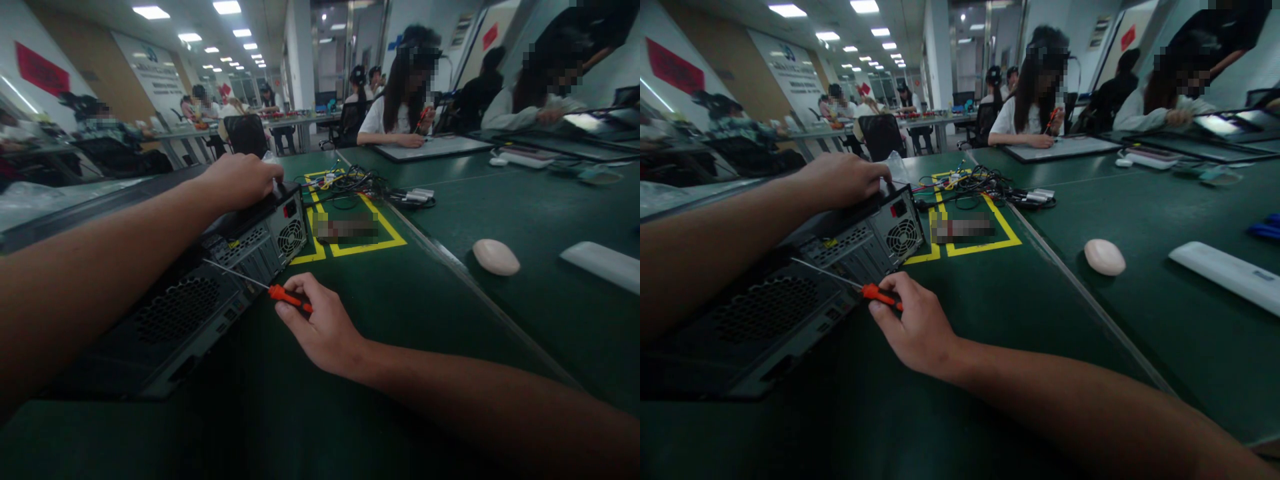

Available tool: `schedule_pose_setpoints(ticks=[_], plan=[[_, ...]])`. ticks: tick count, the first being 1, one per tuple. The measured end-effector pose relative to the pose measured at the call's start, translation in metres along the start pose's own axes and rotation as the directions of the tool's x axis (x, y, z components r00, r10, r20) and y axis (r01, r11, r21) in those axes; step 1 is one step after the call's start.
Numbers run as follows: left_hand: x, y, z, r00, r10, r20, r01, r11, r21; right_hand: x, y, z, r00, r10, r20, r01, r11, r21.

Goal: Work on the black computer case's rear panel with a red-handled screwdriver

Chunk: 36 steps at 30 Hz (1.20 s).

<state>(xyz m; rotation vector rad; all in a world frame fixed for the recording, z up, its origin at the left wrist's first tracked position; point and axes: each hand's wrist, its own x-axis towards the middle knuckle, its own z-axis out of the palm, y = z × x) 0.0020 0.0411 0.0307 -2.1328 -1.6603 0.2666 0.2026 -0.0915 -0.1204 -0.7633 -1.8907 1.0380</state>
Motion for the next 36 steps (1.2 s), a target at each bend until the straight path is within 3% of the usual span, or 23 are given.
schedule_pose_setpoints(ticks=[29, 36], plan=[[-0.0004, 0.0, -0.0006, 1.0, -0.005, 0.002, 0.005, 0.999, 0.035, -0.0005, -0.0025, -0.0006, 1.0, -0.015, -0.019, 0.015, 1.0, -0.011], [0.0041, -0.0034, 0.0048, 0.998, -0.055, 0.018, 0.056, 0.997, -0.061, 0.0, -0.0024, -0.001, 0.999, -0.027, -0.022, 0.027, 1.0, -0.014]])
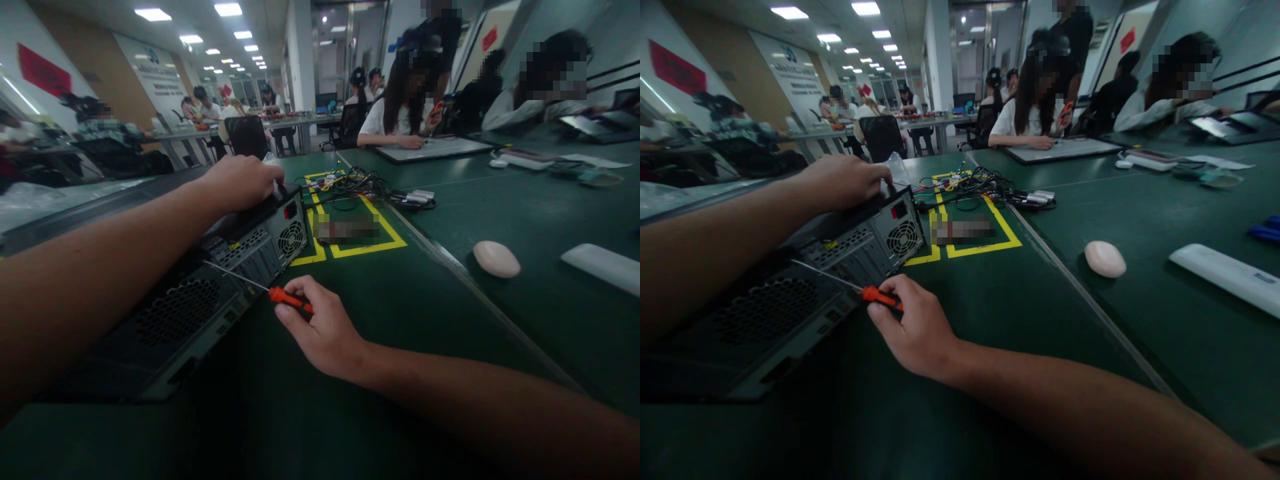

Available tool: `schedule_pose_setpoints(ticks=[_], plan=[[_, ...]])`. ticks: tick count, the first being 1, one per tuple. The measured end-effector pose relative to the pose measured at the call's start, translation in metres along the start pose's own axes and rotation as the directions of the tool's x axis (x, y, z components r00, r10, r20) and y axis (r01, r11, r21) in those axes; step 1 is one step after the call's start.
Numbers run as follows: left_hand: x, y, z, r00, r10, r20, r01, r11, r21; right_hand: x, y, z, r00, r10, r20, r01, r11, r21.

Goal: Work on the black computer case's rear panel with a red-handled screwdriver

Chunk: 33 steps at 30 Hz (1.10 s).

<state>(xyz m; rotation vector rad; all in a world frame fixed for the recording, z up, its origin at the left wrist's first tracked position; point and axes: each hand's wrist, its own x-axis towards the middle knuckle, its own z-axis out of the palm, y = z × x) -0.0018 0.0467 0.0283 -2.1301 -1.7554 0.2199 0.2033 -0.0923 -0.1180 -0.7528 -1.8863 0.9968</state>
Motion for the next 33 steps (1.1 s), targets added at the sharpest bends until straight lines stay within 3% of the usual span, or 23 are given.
schedule_pose_setpoints(ticks=[10, 25, 33], plan=[[0.0025, -0.0002, 0.0035, 1.0, -0.009, 0.001, 0.009, 0.997, 0.071, -0.0003, 0.0009, 0.0019, 1.0, -0.004, -0.009, 0.004, 1.0, -0.004], [0.0019, 0.001, 0.001, 0.999, -0.027, 0.027, 0.026, 0.999, 0.033, 0.0004, 0.0067, 0.003, 0.995, -0.088, -0.042, 0.088, 0.996, -0.018], [-0.0043, 0.0042, -0.0046, 0.998, 0.053, -0.028, -0.051, 0.997, 0.061, -0.0005, 0.0049, 0.0031, 0.999, -0.051, -0.011, 0.052, 0.998, 0.03]])
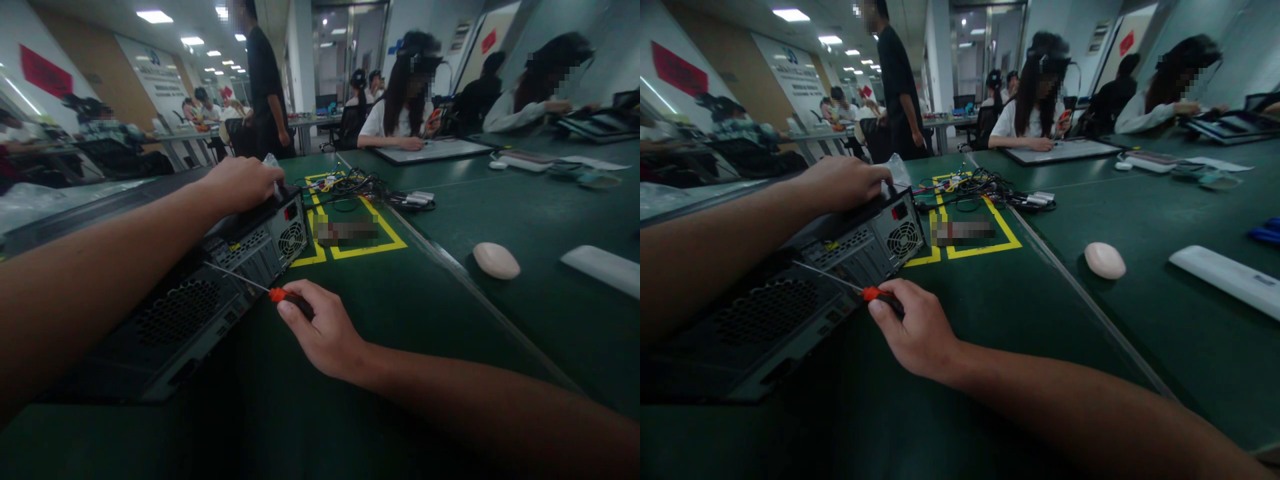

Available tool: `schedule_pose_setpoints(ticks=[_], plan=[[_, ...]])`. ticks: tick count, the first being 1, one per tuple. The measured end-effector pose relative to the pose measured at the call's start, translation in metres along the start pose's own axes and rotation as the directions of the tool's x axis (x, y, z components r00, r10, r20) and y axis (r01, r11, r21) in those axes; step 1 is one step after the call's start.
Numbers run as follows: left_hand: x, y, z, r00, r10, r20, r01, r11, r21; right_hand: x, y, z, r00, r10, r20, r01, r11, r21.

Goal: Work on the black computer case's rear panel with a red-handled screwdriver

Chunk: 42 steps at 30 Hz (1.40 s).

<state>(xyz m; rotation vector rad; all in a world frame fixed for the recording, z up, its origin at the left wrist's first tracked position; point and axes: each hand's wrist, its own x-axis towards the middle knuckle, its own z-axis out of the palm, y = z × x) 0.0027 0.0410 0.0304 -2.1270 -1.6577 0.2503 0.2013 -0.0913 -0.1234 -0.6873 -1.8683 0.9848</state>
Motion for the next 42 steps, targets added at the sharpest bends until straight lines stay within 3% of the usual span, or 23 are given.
schedule_pose_setpoints(ticks=[17, 25, 36, 42], plan=[[0.001, -0.0008, 0.0026, 1.0, -0.017, -0.005, 0.017, 1.0, -0.009, -0.0003, -0.0019, -0.0007, 0.993, 0.113, 0.038, -0.114, 0.993, 0.036], [0.0054, -0.0038, 0.0044, 0.996, -0.056, 0.063, 0.057, 0.998, -0.009, -0.001, -0.003, -0.0007, 0.993, 0.113, 0.036, -0.114, 0.993, 0.029], [0.0057, -0.0048, 0.0055, 0.997, -0.056, 0.06, 0.058, 0.998, -0.032, 0.001, -0.0012, -0.0008, 1.0, 0.003, 0.0, -0.003, 0.999, -0.036], [0.0029, -0.0018, 0.0026, 0.997, -0.06, 0.051, 0.06, 0.998, 0.002, 0.0003, -0.0023, -0.0015, 0.999, 0.031, 0.025, -0.031, 1.0, -0.005]])
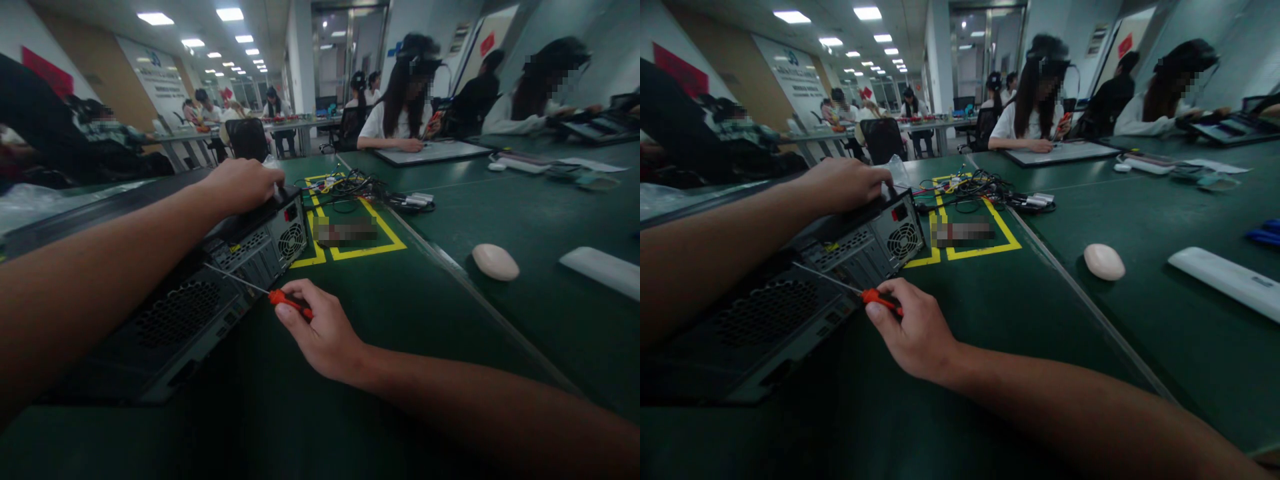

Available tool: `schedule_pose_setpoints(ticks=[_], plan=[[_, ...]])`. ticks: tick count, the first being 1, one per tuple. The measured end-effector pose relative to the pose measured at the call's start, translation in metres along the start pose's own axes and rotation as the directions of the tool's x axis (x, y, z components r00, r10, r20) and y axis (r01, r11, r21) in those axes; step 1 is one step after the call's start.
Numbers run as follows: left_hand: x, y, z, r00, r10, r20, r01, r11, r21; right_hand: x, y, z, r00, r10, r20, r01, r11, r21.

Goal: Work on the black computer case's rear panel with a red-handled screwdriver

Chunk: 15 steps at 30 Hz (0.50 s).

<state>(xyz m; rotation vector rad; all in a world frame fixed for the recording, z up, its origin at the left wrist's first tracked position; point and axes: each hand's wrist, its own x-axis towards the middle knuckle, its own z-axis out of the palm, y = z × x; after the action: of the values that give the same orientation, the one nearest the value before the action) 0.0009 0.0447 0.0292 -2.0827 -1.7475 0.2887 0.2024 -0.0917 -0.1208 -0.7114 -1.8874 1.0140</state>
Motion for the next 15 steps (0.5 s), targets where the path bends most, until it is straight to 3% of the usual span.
schedule_pose_setpoints(ticks=[15], plan=[[-0.0015, 0.0005, -0.0008, 1.0, 0.02, -0.01, -0.02, 1.0, -0.012, 0.0008, 0.0011, 0.0007, 1.0, 0.027, -0.003, -0.027, 1.0, -0.003]])
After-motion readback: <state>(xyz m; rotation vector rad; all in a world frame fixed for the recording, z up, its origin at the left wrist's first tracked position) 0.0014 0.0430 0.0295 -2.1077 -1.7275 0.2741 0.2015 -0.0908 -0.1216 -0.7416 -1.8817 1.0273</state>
